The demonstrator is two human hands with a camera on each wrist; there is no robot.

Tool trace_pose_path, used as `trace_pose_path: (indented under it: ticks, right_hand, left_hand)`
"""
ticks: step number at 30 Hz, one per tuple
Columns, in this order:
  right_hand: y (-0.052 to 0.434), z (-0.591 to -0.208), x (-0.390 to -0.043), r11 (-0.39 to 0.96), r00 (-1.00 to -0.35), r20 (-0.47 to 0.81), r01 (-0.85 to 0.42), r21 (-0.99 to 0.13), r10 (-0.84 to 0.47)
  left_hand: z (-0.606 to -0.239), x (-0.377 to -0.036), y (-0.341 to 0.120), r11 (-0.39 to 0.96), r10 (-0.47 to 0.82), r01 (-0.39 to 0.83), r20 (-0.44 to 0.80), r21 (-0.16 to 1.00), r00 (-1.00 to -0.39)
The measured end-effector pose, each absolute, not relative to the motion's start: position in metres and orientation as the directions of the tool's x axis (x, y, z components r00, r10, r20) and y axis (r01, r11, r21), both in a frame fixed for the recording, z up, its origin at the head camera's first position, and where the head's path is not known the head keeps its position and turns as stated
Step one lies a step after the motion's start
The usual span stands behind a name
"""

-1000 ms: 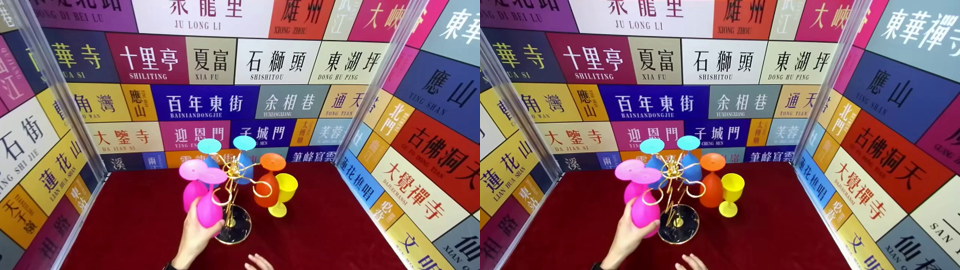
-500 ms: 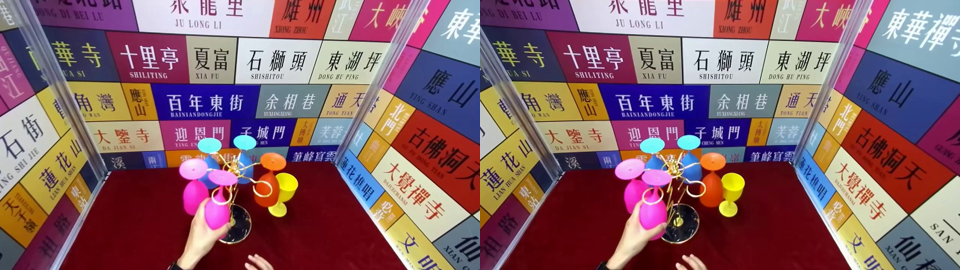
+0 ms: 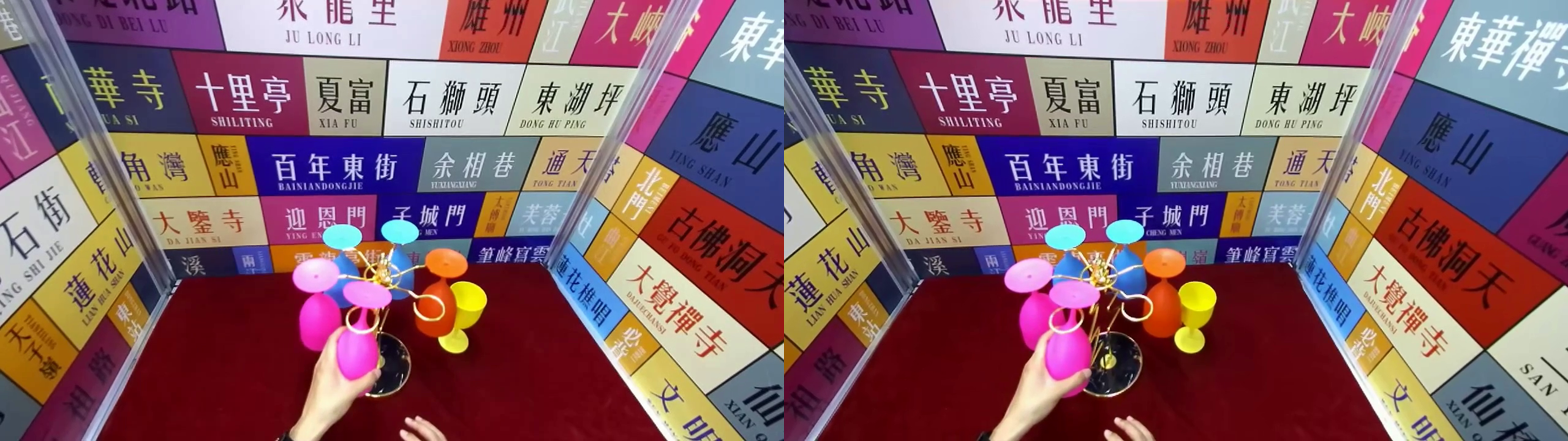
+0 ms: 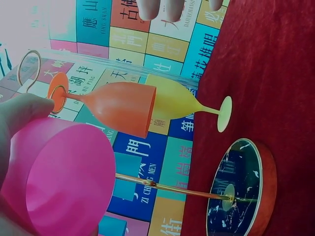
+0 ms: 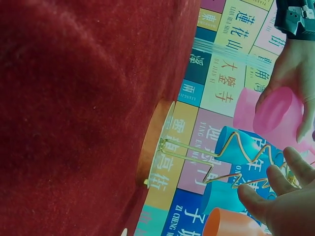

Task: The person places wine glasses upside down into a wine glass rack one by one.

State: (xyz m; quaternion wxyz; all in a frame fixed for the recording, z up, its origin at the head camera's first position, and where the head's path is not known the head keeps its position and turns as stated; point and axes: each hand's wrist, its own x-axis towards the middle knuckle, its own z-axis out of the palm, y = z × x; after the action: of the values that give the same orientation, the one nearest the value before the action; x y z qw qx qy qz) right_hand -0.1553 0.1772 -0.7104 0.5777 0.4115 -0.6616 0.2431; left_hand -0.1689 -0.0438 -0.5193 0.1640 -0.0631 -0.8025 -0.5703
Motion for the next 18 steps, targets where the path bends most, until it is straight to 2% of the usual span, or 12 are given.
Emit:
trace_pose_path:
  ticks: [5, 18]
  right_hand:
    - [0.178, -0.715, -0.157, 0.521, 0.003, 0.960, -0.839, 0.155, -0.281]
    - [0.202, -0.756, -0.181, 0.437, 0.124, 0.858, -0.819, 0.372, -0.498]
  left_hand:
    - [-0.521, -0.166, -0.045, 0.323, -0.073, 0.294, 0.334, 0.899, -0.940]
    - [-0.520, -0.161, -0.045, 0.355, -0.076, 0.291, 0.337, 0.889, -0.938]
